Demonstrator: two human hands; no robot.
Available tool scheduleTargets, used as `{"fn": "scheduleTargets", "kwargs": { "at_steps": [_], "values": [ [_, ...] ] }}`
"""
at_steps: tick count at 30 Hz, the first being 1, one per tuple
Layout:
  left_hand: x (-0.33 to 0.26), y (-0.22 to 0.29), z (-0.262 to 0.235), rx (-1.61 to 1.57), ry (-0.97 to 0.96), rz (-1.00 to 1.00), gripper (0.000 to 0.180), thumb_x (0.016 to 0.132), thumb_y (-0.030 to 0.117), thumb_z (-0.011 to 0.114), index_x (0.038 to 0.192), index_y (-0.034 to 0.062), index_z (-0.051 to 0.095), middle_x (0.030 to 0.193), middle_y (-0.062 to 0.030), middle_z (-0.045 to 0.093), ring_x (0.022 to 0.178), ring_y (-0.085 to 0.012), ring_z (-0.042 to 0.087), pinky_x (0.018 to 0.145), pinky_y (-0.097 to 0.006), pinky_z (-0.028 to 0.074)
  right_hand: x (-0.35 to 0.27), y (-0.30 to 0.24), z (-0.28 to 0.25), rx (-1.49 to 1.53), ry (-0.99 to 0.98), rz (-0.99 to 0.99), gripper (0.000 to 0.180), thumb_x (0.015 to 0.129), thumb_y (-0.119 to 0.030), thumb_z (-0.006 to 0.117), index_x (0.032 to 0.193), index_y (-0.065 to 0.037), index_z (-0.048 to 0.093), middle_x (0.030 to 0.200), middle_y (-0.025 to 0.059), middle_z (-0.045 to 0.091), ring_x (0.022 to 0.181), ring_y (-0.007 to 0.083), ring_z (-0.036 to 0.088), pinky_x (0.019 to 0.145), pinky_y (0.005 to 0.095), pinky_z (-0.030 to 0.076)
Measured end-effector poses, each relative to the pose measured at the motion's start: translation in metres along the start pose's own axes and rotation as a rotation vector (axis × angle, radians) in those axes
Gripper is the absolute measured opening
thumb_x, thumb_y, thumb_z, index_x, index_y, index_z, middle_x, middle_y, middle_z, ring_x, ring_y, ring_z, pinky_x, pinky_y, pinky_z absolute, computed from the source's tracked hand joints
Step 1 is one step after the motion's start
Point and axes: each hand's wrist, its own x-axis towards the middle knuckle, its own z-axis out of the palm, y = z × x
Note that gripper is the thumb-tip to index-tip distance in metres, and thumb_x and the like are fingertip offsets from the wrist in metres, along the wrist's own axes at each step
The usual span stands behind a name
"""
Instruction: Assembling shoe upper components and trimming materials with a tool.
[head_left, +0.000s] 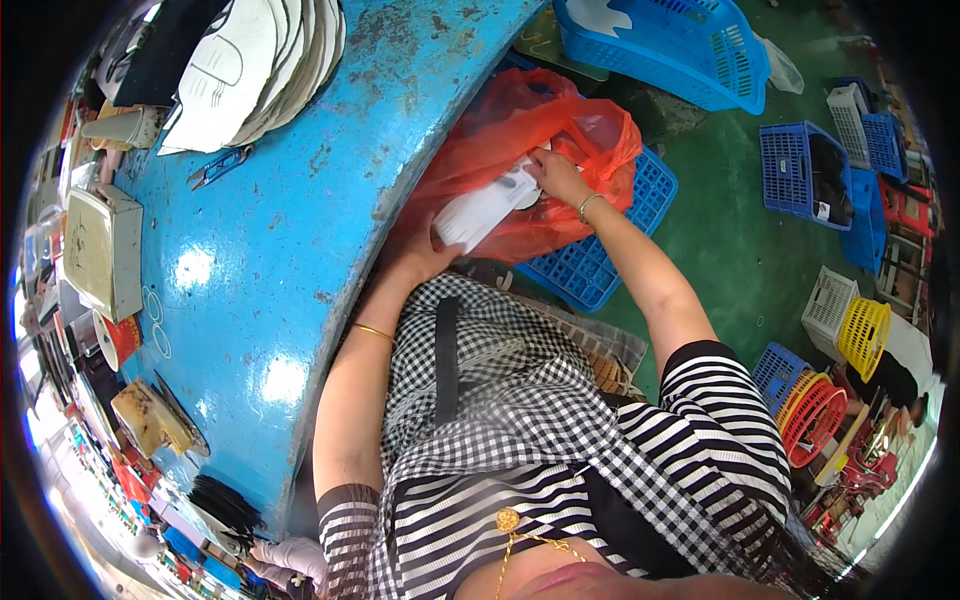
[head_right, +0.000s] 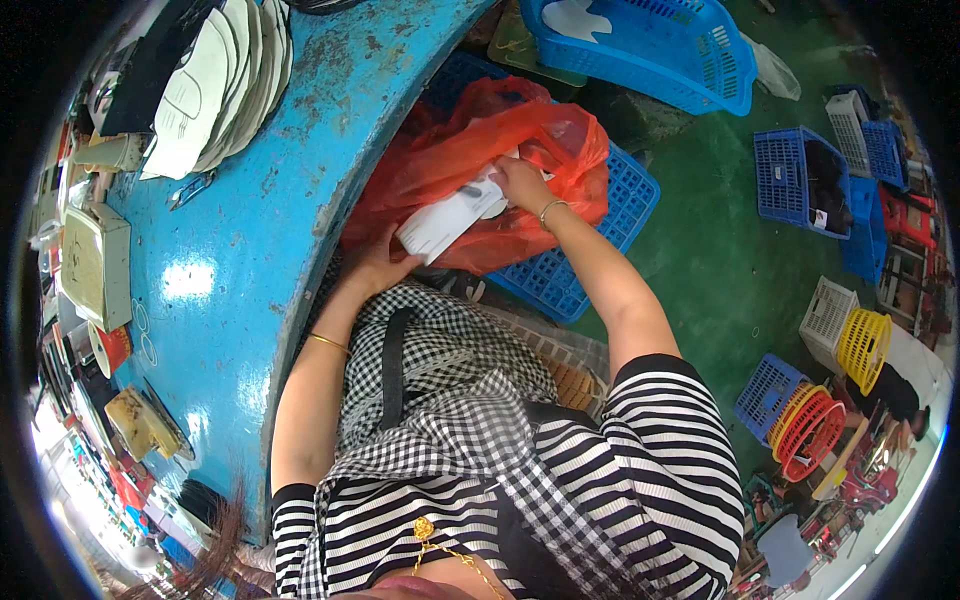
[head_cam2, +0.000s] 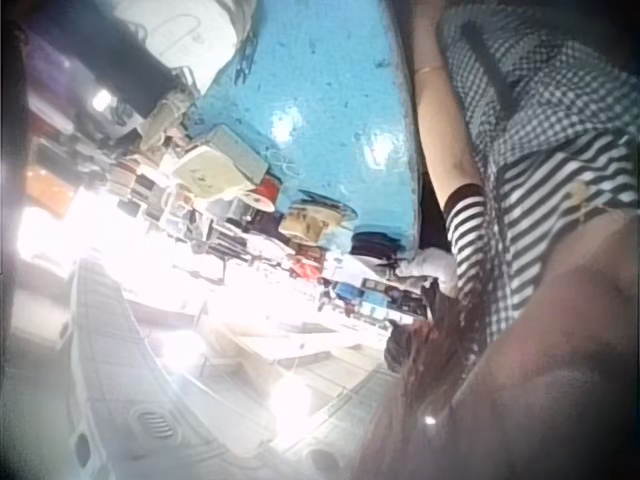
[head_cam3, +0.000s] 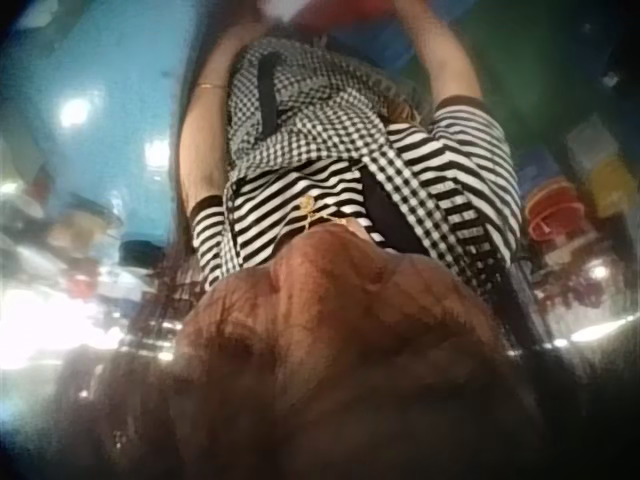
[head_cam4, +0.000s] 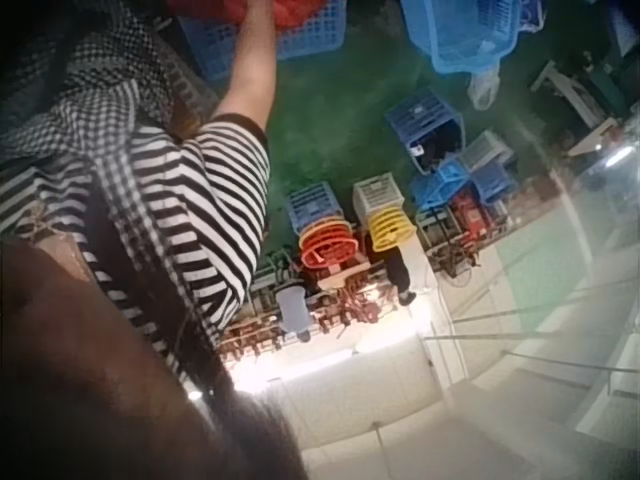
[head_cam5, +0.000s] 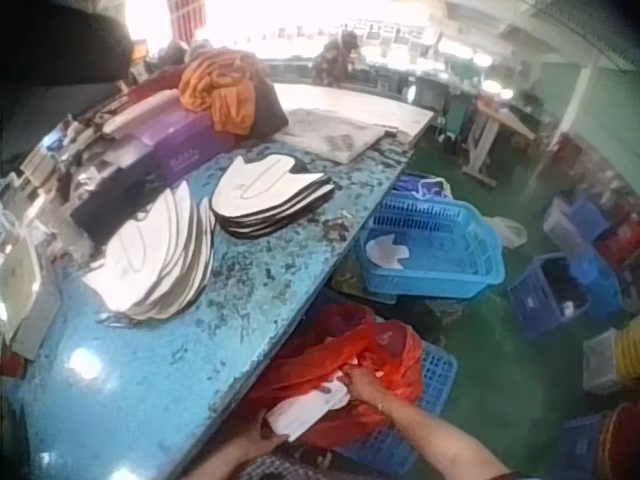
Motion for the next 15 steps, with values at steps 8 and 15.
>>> {"fn": "scheduleTargets", "kwargs": {
  "at_steps": [8,15],
  "values": [
    [0.011,-0.009,0.005,0.190,-0.120,-0.077,0.041,0.086,0.048,0.064,0.108,0.0150,0.073,0.111,-0.0141,0.070,0.102,-0.0337,0.066,0.091,-0.043,0.051,-0.017,-0.017,-0.021,-0.010,0.515,-0.042,0.029,0.094,-0.018,0.055,0.118,-0.002,0.053,0.105,0.0287,0.063,0.096,0.0485,0.060,0.083,0.0546,0.048],
    [-0.039,-0.012,0.002,-0.238,0.171,0.390,0.037,0.090,0.019,0.062,0.121,-0.0002,0.061,0.120,-0.0235,0.063,0.112,-0.0389,0.059,0.096,-0.045,0.047,-0.043,-0.075,-0.093,0.287,0.263,-0.034,0.029,0.093,-0.019,0.062,0.112,0.002,0.056,0.114,0.0190,0.065,0.104,0.0293,0.065,0.088,0.0381,0.052]
  ]
}}
